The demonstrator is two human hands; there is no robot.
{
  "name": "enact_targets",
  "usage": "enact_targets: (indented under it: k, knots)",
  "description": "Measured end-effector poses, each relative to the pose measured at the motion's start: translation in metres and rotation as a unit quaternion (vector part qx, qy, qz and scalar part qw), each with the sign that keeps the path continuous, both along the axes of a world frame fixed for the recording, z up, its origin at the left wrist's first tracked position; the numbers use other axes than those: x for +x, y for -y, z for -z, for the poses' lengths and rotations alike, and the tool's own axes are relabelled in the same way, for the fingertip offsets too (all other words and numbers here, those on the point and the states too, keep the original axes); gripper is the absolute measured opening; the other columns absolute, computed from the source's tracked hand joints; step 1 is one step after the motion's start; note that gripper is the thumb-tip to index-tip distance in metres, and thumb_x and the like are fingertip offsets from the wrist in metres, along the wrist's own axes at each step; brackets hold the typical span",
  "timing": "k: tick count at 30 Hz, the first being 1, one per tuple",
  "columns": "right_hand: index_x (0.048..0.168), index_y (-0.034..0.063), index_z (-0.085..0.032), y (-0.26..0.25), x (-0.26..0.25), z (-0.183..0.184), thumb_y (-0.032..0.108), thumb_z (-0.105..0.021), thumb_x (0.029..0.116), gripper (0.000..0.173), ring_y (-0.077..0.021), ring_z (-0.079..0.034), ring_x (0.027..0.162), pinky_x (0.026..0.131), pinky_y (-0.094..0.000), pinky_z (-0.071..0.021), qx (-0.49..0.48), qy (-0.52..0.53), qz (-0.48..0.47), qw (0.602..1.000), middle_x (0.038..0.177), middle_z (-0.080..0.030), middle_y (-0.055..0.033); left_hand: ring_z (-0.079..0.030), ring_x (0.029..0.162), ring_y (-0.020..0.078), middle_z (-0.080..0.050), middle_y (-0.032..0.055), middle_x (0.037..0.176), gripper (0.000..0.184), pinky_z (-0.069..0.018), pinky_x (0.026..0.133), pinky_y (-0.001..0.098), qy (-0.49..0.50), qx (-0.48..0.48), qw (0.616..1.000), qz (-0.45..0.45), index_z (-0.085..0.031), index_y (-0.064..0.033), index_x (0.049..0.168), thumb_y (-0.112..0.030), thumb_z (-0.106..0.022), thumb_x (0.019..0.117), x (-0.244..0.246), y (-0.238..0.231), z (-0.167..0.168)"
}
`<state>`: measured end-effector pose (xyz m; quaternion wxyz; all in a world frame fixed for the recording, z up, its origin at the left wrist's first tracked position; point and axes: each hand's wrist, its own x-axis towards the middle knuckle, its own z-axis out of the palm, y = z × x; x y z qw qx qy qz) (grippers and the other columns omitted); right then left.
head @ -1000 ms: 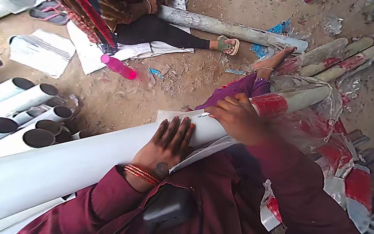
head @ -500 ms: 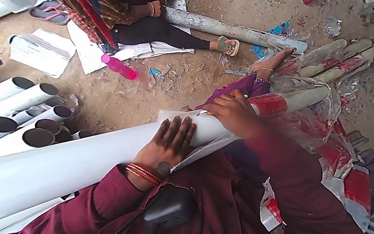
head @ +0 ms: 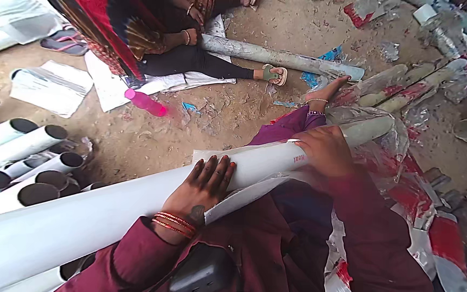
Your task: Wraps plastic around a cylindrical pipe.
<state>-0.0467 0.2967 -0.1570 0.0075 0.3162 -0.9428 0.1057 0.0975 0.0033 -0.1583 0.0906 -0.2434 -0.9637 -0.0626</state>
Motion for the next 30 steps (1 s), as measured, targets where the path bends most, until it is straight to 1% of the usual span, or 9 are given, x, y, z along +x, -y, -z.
enact_targets:
  k: [3, 5, 7, 12, 20, 23, 26, 28, 30]
  knots:
    - [0.12, -0.0034, -0.072, -0.041, 0.002, 0.025, 0.013, -0.056, 0.1035, 0.028, -0.0358, -0.07, 0.105, 0.094, -0.0581, -0.0499, -0.139, 0.121, 0.17, 0.968, 0.112, -0.073, -0.0226, -0.073, 0.108, 0.0416, -0.072, 0.023, 0.122, 0.036, -0.0601, 0.085, 0.0528, 0.021, 0.019, 1.0, 0.01, -0.069, 0.007, 0.124, -0.004, -0.05, 0.0953, -0.019, 0.01, 0.004]
    - [0.12, -0.0136, -0.064, -0.05, 0.011, 0.052, 0.01, -0.051, 0.1033, 0.032, -0.0131, -0.066, 0.083, 0.078, -0.0302, -0.0535, -0.254, 0.181, 0.214, 0.926, 0.099, -0.072, -0.0179, -0.07, 0.112, 0.0461, -0.069, 0.0272, 0.127, 0.037, -0.0576, 0.089, 0.0568, 0.117, 0.05, 0.992, 0.006, -0.066, 0.0094, 0.129, -0.002, -0.054, 0.0955, -0.034, 0.017, -0.004]
    - [0.118, -0.0204, -0.058, -0.044, 0.021, 0.071, 0.006, -0.049, 0.1028, 0.032, -0.0015, -0.061, 0.077, 0.074, -0.018, -0.0505, -0.356, 0.2, 0.224, 0.885, 0.092, -0.069, -0.0152, -0.066, 0.119, 0.0465, -0.065, 0.0269, 0.135, 0.039, -0.052, 0.097, 0.0589, 0.258, 0.066, 0.963, -0.047, -0.061, 0.0055, 0.138, -0.006, -0.052, 0.101, -0.053, 0.022, -0.016]
    - [0.119, -0.0221, -0.057, -0.019, 0.036, 0.077, 0.005, -0.047, 0.1023, 0.033, -0.0055, -0.062, 0.086, 0.082, -0.0207, -0.0501, -0.436, 0.165, 0.263, 0.845, 0.097, -0.068, -0.0188, -0.06, 0.121, 0.0524, -0.065, 0.0329, 0.125, 0.031, -0.0397, 0.104, 0.066, 0.433, 0.067, 0.879, -0.187, -0.066, 0.0064, 0.127, -0.011, -0.055, 0.1033, -0.088, 0.039, -0.022]
    - [0.12, -0.0208, -0.054, 0.0, 0.048, 0.075, 0.004, -0.045, 0.1022, 0.032, -0.0009, -0.062, 0.094, 0.087, -0.0164, -0.0506, -0.556, 0.157, 0.267, 0.772, 0.106, -0.064, -0.0161, -0.057, 0.126, 0.0453, -0.063, 0.0313, 0.127, 0.038, -0.0397, 0.11, 0.0595, 0.438, 0.064, 0.875, -0.195, -0.063, 0.0117, 0.124, -0.01, -0.07, 0.094, -0.121, 0.071, 0.021]
    - [0.122, -0.0205, -0.054, 0.001, 0.052, 0.076, 0.006, -0.045, 0.1022, 0.034, -0.0036, -0.062, 0.095, 0.088, -0.0188, -0.0512, -0.556, 0.151, 0.283, 0.767, 0.107, -0.064, -0.0183, -0.064, 0.108, 0.0231, -0.068, 0.0195, 0.114, 0.043, -0.047, 0.101, 0.0418, 0.469, 0.297, 0.804, -0.213, -0.066, 0.0081, 0.118, -0.022, -0.035, 0.1131, -0.123, 0.073, 0.023]
    - [0.124, -0.0225, -0.051, 0.003, 0.056, 0.082, 0.009, -0.043, 0.1028, 0.039, -0.0039, -0.061, 0.1, 0.091, -0.0188, -0.0495, -0.545, 0.115, 0.282, 0.781, 0.111, -0.063, -0.0227, -0.058, 0.134, 0.0273, -0.062, 0.0201, 0.141, 0.075, -0.0411, 0.114, 0.0464, 0.505, 0.444, 0.725, -0.147, -0.057, 0.0053, 0.139, -0.041, -0.005, 0.1119, -0.134, 0.071, 0.012]
    - [0.126, -0.0264, -0.047, 0.003, 0.061, 0.081, 0.007, -0.042, 0.1051, 0.04, -0.005, -0.059, 0.104, 0.095, -0.0195, -0.0472, -0.52, 0.107, 0.269, 0.803, 0.114, -0.061, -0.0277, -0.048, 0.142, 0.0352, -0.053, 0.0238, 0.15, 0.075, -0.0362, 0.115, 0.0551, 0.487, 0.456, 0.738, -0.102, -0.05, 0.0064, 0.145, -0.042, -0.005, 0.1113, -0.144, 0.055, -0.008]
    - [0.123, -0.0283, -0.045, 0.003, 0.06, 0.083, 0.008, -0.042, 0.1057, 0.04, -0.0023, -0.058, 0.1, 0.093, -0.0174, -0.0461, -0.498, 0.09, 0.266, 0.82, 0.108, -0.06, -0.0259, -0.05, 0.138, 0.0402, -0.056, 0.0289, 0.144, 0.056, -0.0372, 0.116, 0.0535, 0.388, 0.403, 0.823, -0.103, -0.054, 0.012, 0.139, -0.031, -0.026, 0.1143, -0.133, 0.006, -0.068]
